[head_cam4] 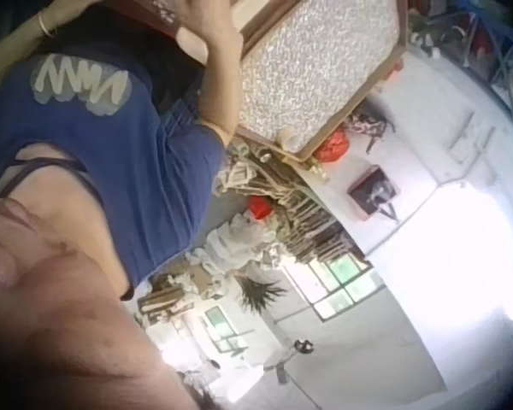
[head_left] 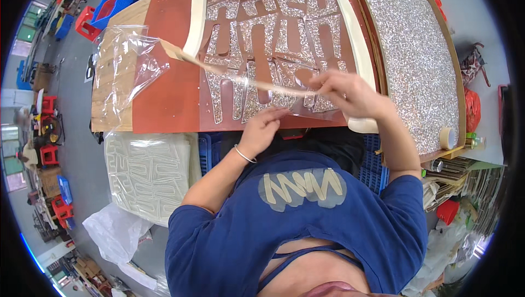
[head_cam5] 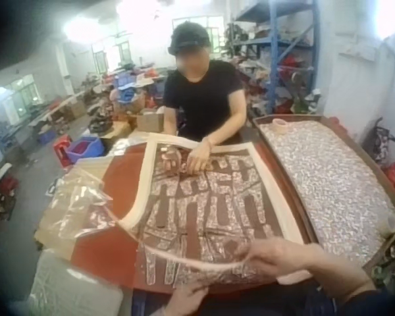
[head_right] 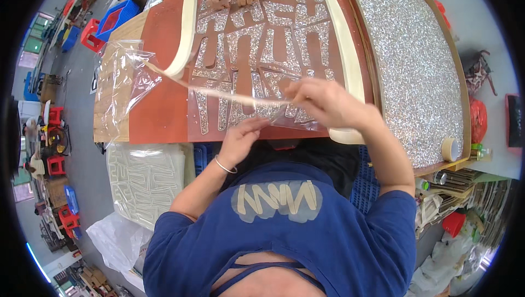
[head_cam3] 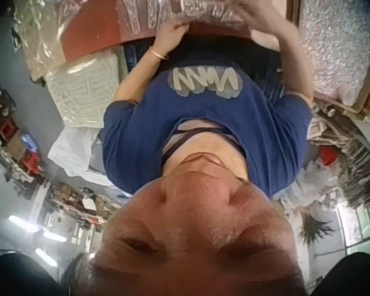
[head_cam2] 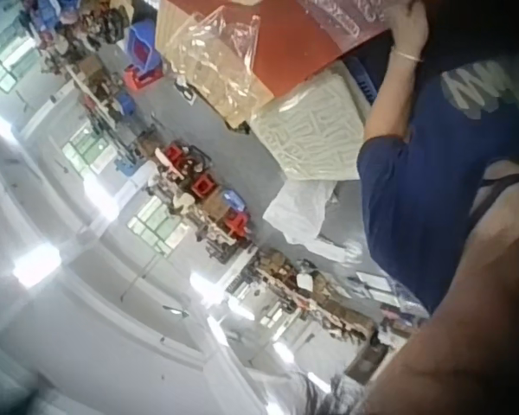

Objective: The recorder and another worker are peeling and organizing decorative patterned material components for shoe assembly.

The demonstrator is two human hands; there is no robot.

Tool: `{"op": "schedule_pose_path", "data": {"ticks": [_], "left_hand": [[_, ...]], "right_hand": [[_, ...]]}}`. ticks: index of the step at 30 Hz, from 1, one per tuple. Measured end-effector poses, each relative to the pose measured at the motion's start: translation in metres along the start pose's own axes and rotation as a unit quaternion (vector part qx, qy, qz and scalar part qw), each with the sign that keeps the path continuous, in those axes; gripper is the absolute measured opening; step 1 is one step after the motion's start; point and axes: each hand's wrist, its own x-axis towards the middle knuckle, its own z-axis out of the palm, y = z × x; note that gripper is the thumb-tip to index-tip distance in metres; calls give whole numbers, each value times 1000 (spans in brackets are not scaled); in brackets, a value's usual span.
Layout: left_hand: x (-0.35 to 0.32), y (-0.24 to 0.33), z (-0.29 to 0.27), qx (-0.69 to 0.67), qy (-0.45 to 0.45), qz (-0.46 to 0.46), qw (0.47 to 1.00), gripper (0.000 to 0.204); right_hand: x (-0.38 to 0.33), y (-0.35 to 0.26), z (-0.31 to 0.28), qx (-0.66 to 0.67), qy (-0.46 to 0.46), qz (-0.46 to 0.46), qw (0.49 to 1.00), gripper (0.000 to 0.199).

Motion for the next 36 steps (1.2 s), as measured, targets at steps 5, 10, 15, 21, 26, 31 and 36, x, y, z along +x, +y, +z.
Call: {"op": "schedule_pose_path", "data": {"ticks": [5, 10, 15, 21, 26, 31, 36], "left_hand": [[30, 15, -43, -282, -59, -247, 925, 32], [70, -23, -53, -126, 34, -241, 962, 32], [90, -9, -46, -343, 252, -231, 875, 24], [98, -38, -62, -355, 233, -211, 881, 22], [114, -31, -52, -594, 123, -128, 785, 25], [140, -47, -32, -621, 141, -127, 760, 26], [147, -40, -27, -633, 110, -132, 755, 25]], "right_hand": [[-25, 1, 45, -27, 43, -47, 998, 16], [-37, 11, 50, 114, 92, 8, 989, 20], [-35, 28, 31, 206, 150, 34, 966, 17], [-28, 9, 42, 60, 88, -103, 989, 9], [-5, 38, 41, -58, 71, 113, 989, 18], [61, 130, 53, -171, 203, 56, 963, 15], [80, 138, 51, -358, 44, 102, 927, 10]]}}
